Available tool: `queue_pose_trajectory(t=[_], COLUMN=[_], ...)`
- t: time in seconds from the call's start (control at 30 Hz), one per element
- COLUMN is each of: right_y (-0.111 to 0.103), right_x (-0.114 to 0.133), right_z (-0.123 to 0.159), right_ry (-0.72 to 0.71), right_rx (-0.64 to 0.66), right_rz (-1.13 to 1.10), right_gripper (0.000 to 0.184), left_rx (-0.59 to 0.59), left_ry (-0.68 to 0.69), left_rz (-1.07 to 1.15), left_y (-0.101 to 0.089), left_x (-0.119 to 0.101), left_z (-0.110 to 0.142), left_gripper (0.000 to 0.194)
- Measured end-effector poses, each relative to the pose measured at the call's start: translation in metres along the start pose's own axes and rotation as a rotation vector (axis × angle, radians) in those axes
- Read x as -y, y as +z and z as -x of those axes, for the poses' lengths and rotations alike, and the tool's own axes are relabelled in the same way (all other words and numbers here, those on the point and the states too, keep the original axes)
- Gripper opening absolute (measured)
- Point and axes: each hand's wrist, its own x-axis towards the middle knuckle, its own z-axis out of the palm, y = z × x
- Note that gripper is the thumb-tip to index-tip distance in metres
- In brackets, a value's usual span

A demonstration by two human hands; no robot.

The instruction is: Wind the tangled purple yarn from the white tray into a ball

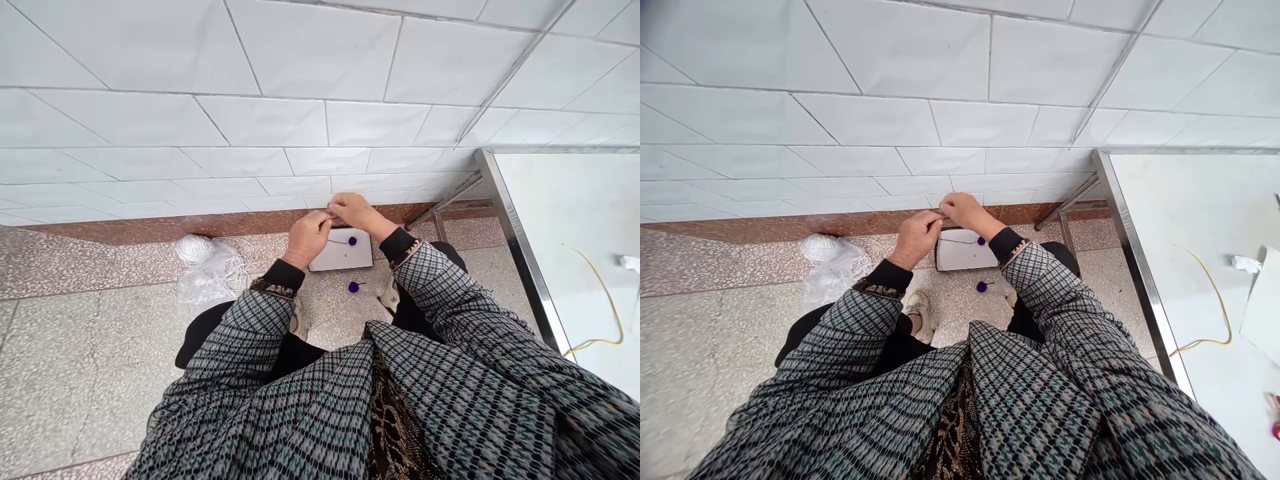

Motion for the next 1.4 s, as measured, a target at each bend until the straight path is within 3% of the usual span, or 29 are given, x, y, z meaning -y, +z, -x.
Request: queue_pose_trajectory(t=[0.1, 0.23, 0.37, 0.47, 0.6, 0.83, 1.13, 1.4], right_y=[-0.003, -0.002, -0.001, 0.002, 0.010, 0.021, 0.017, 0.015], right_x=[0.001, 0.009, 0.013, 0.013, 0.013, 0.008, 0.012, 0.015], right_z=[0.006, 0.014, 0.014, 0.012, 0.011, 0.009, 0.013, 0.015], right_ry=[0.118, 0.182, 0.204, 0.205, 0.169, 0.149, 0.173, 0.202], right_rx=[0.170, 0.295, 0.229, 0.140, 0.070, 0.066, 0.099, 0.071], right_rz=[-0.080, -0.330, -0.744, -0.848, -0.903, -0.901, -0.956, -0.983], right_gripper=[0.036, 0.029, 0.031, 0.033, 0.033, 0.036, 0.027, 0.022], left_rx=[-0.028, -0.018, 0.018, 0.037, 0.039, 0.037, -0.086, -0.009], left_ry=[0.033, -0.213, -0.333, -0.352, -0.369, -0.425, -0.378, -0.415], left_rz=[-0.058, 0.353, 0.557, 0.632, 0.722, 0.769, 0.728, 0.761], left_y=[-0.014, -0.018, -0.008, 0.001, 0.007, 0.011, 0.012, 0.010], left_x=[-0.006, -0.006, -0.002, -0.003, -0.007, -0.002, 0.004, -0.006], left_z=[-0.005, -0.009, -0.004, 0.002, 0.005, 0.005, 0.004, 0.008], left_gripper=[0.021, 0.009, 0.016, 0.017, 0.022, 0.030, 0.029, 0.031])
